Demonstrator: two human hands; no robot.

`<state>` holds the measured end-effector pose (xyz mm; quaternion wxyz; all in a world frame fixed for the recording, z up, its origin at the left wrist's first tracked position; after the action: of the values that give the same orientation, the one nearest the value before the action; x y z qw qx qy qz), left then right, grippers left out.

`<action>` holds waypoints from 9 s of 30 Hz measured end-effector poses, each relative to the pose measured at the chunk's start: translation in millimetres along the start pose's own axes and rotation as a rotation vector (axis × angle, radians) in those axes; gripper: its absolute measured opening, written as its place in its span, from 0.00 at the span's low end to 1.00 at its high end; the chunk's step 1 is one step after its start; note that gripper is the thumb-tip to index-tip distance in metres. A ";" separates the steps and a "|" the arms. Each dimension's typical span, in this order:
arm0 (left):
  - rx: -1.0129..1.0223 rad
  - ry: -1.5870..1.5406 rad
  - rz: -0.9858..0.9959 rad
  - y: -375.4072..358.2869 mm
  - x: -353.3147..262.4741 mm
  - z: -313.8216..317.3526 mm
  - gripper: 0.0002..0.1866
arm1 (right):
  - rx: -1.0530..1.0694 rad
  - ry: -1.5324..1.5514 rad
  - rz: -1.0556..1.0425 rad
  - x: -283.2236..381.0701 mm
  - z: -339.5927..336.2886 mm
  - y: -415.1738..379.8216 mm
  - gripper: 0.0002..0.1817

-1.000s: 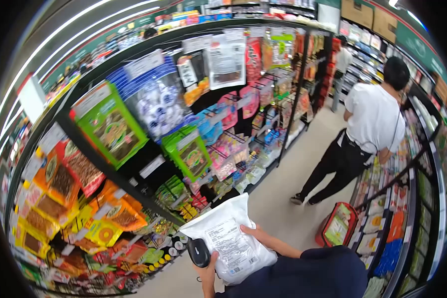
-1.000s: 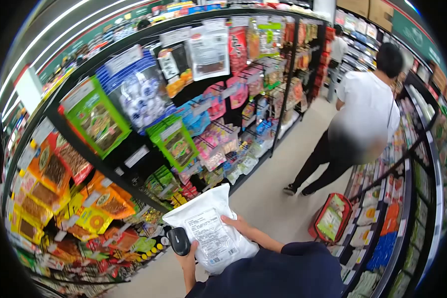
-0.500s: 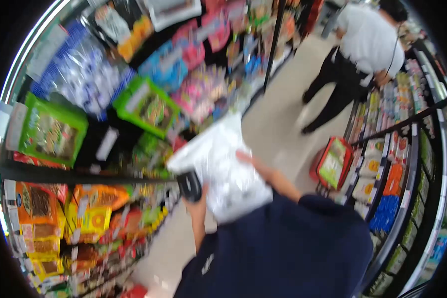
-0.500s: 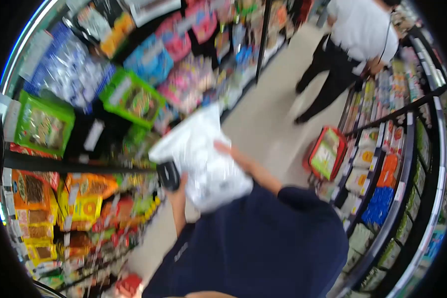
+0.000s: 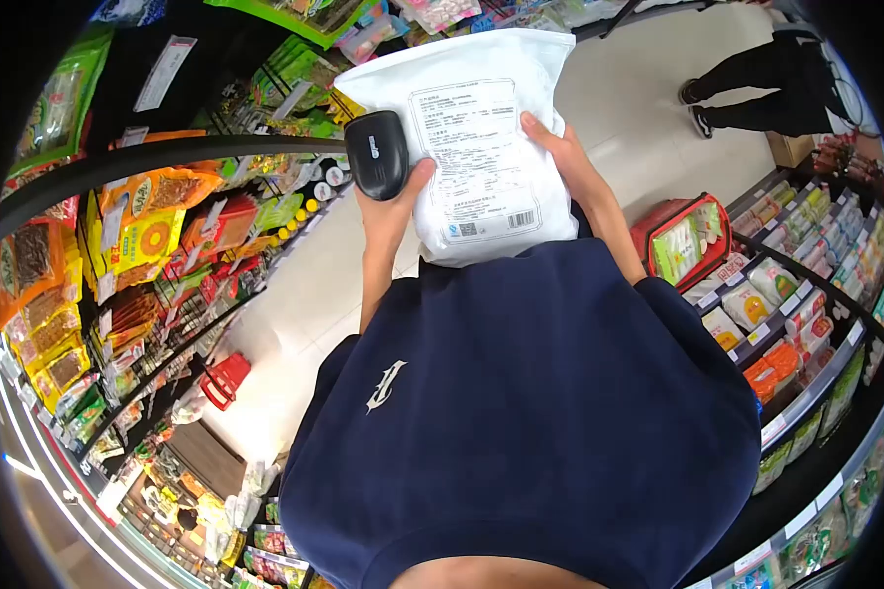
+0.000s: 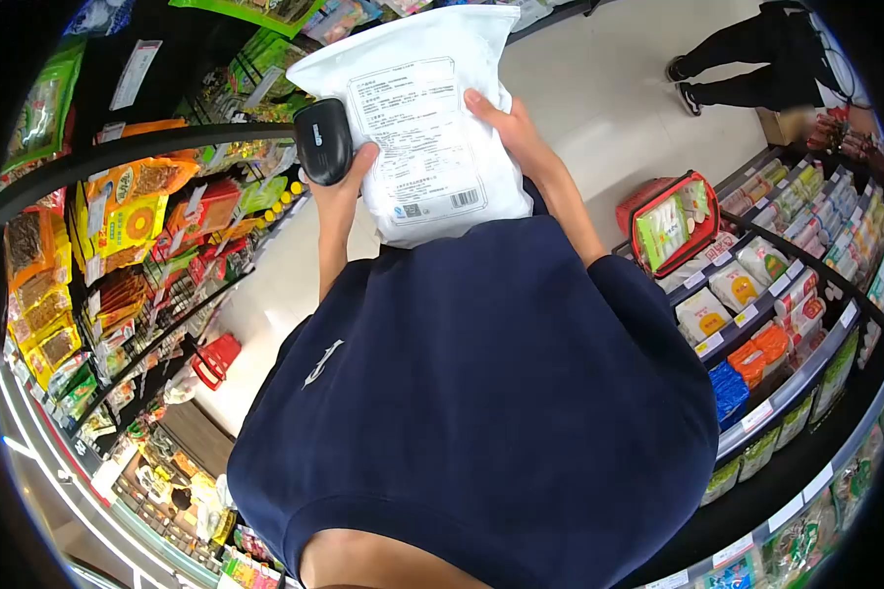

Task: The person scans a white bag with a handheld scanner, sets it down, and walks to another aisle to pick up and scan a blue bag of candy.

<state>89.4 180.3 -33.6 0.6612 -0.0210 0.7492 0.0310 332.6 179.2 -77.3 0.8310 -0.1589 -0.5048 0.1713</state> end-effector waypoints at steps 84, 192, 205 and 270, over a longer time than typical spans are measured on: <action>0.111 0.228 0.090 -40.0 17.4 -62.9 0.20 | -0.179 -0.015 0.151 -58.3 53.9 -58.6 0.34; 0.000 0.102 0.101 -35.9 2.7 65.6 0.19 | -0.100 0.244 0.088 -19.4 -75.7 -27.2 0.37; 0.021 0.133 0.082 -30.4 4.4 63.1 0.19 | -0.137 0.185 0.075 -12.4 -71.6 -30.5 0.40; 0.202 -0.277 0.192 96.5 4.1 25.0 0.20 | -0.284 -0.063 -0.073 61.1 -10.6 41.4 0.38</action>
<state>106.6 278.4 -39.0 0.7507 0.1214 0.6491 0.0213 363.3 242.3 -52.1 0.7896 -0.2511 -0.5552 0.0726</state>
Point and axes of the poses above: each hand's wrist, its own y-axis towards the middle knuckle, its own z-axis out of the palm, x = y × z, the point moved 4 cm from there along y, towards the middle knuckle, and after that the axes turned 7 degrees about z, right-handed, at the moved point
